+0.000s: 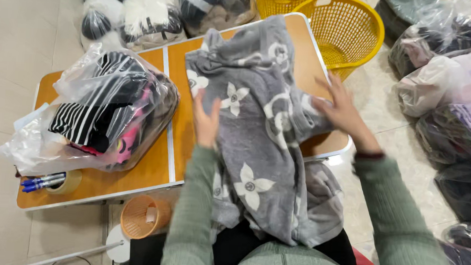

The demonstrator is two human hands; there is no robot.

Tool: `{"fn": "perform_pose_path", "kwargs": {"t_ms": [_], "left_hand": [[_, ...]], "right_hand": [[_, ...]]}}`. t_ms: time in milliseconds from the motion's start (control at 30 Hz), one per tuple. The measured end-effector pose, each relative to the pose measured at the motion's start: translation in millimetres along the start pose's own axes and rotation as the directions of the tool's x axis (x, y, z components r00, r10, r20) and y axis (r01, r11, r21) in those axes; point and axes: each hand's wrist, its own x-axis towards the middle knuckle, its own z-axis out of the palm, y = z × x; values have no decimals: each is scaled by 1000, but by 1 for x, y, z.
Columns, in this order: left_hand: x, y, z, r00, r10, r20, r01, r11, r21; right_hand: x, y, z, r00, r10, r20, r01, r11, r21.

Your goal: The person folds a gray patterned blanket on a table, repeatedly smoothing and aligning edges by hand. The blanket is handled one at a time and adjusted multiple times without being placed into a container or final location.

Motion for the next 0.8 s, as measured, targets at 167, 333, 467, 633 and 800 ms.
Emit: {"fn": "perform_pose_path", "kwargs": {"t_ms": [167, 333, 467, 633, 800], "left_hand": [[-147, 42, -40, 989, -145, 30, 133, 958, 256], [-174, 56, -39, 954, -293, 60, 221, 824, 522], [-142, 42, -38, 921, -365, 138, 254, 828, 500], [-73, 17, -61, 976, -213, 33, 197, 943, 268], [33, -26, -58, 979, -87, -186, 101, 993, 65]], "right_hand": [[-96, 11, 27, 984, 169, 49, -167, 985, -41], [-102, 20, 87, 989, 23, -144, -46, 987, -155], [-60, 14, 106, 971, -74, -228, 10, 963, -268], [-16, -24, 55, 909, 412, 66, -411, 853, 323], [96, -38, 1, 949, 304, 78, -264, 639, 723]]}}
